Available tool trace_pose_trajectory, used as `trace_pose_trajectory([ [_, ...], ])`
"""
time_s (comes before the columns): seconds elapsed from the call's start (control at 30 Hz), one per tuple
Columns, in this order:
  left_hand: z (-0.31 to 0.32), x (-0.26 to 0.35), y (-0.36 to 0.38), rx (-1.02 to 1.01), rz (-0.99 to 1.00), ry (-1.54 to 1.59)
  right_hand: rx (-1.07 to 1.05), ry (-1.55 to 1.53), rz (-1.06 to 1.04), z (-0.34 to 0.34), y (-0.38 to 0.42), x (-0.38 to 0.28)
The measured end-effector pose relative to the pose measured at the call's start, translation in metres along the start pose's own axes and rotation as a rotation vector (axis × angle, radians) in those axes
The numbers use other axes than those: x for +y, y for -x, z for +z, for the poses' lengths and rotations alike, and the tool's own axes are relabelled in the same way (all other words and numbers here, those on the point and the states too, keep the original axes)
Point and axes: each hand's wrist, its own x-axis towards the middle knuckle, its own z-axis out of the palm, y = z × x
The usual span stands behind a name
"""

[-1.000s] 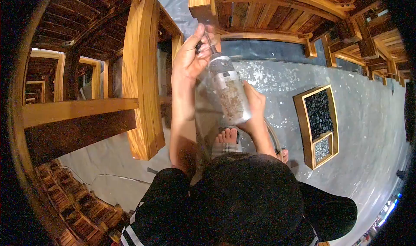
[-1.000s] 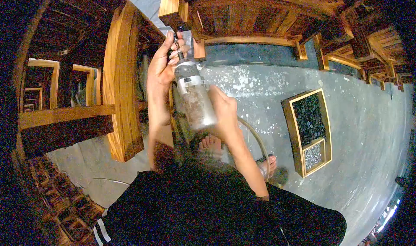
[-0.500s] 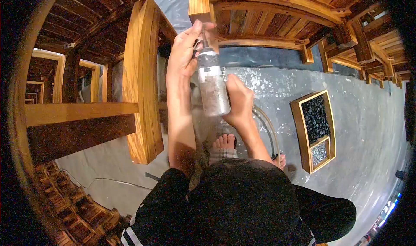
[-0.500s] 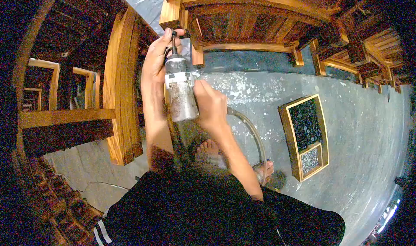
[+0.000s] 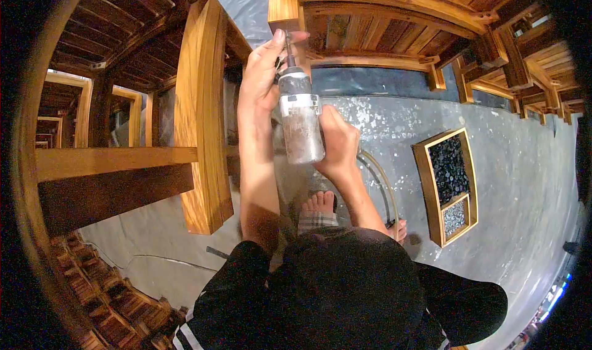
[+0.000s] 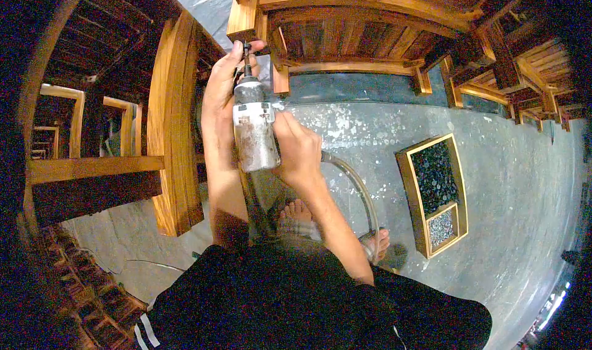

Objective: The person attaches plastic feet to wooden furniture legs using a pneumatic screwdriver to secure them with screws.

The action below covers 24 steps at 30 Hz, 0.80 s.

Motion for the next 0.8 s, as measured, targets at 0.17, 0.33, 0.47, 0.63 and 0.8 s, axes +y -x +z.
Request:
trace_pose_trajectory([
  [0.17, 0.002, 0.003, 0.002, 0.026, -0.014, 0.002, -0.004, 0.001, 0.007, 0.001, -0.002, -0.001],
  [0.33, -0.001, 0.003, 0.0, -0.018, -0.033, 0.027, -0.005, -0.002, 0.027, 0.004, -0.001, -0.001],
  [0.47, 0.003, 0.004, 0.005, -0.007, -0.039, 0.055, -0.038, 0.067, 0.05, 0.003, -0.001, -0.005],
  [0.63, -0.002, -0.02, 0.035, 0.153, -0.122, 0.12, -0.072, 0.082, 0.118, 0.005, 0.001, -0.014],
  [0.8, -0.014, -0.063, 0.087, 0.279, -0.14, 0.083, -0.099, 0.083, 0.166, 0.008, 0.004, -0.018],
])
